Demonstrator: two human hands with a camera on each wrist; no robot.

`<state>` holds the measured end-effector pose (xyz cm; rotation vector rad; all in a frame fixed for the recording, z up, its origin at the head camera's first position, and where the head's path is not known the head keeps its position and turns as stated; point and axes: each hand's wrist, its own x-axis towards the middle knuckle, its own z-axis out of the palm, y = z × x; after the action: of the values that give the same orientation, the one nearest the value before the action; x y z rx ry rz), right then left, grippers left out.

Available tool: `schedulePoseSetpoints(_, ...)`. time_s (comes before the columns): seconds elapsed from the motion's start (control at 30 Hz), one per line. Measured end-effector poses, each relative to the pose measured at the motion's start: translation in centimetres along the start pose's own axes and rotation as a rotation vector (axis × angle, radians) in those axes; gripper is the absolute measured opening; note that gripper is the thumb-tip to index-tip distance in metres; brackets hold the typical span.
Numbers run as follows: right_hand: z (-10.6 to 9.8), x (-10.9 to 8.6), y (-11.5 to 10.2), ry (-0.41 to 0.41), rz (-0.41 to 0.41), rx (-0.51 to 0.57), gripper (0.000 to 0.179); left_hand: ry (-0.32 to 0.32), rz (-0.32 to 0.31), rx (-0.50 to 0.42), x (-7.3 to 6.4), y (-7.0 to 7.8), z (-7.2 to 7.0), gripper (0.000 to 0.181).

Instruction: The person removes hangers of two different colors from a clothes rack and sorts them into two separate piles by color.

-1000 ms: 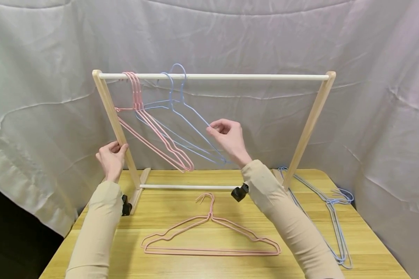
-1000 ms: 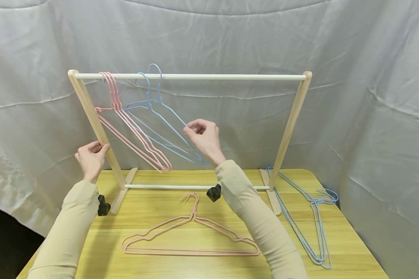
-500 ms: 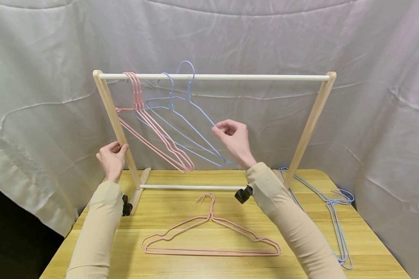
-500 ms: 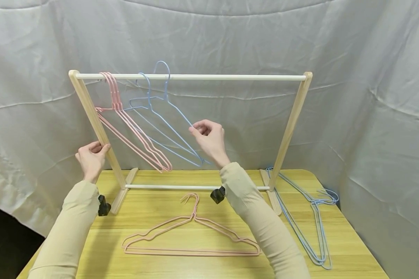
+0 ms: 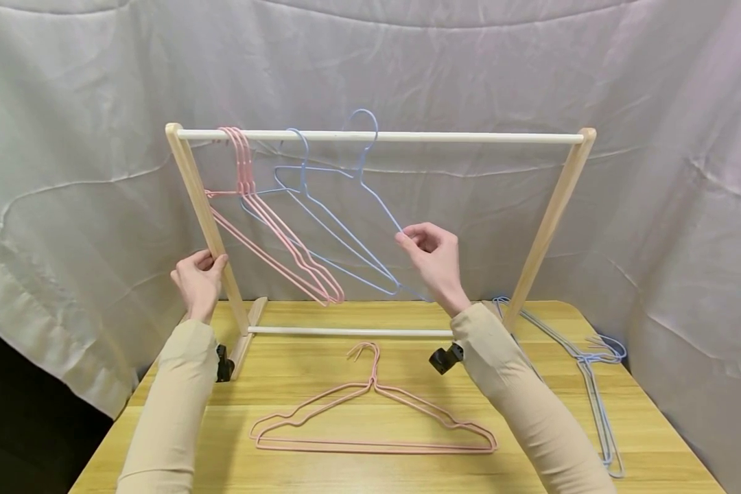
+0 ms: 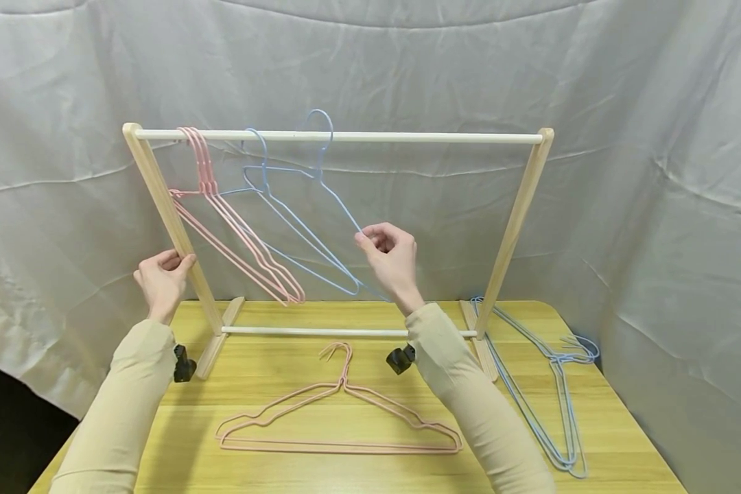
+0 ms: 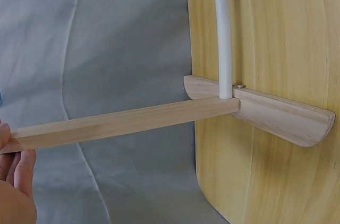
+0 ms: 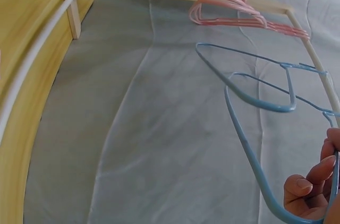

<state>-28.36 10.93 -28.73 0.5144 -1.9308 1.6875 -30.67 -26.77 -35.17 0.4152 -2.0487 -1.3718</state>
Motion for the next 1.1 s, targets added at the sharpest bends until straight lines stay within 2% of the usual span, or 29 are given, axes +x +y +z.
schedulePoseSetpoints(0.4,-1.5,-1.5,1.0,0.052,0.027,0.046,0.017,0.004,0.0,-0.007,0.0,0.1,0.0,0.035)
schedulePoseSetpoints(1.1,-4.6,-5.3,3.8,0.124,0.054,-0.001,0.014,-0.002,-0.01,-0.008,0.0,0.0,0.1,0.035)
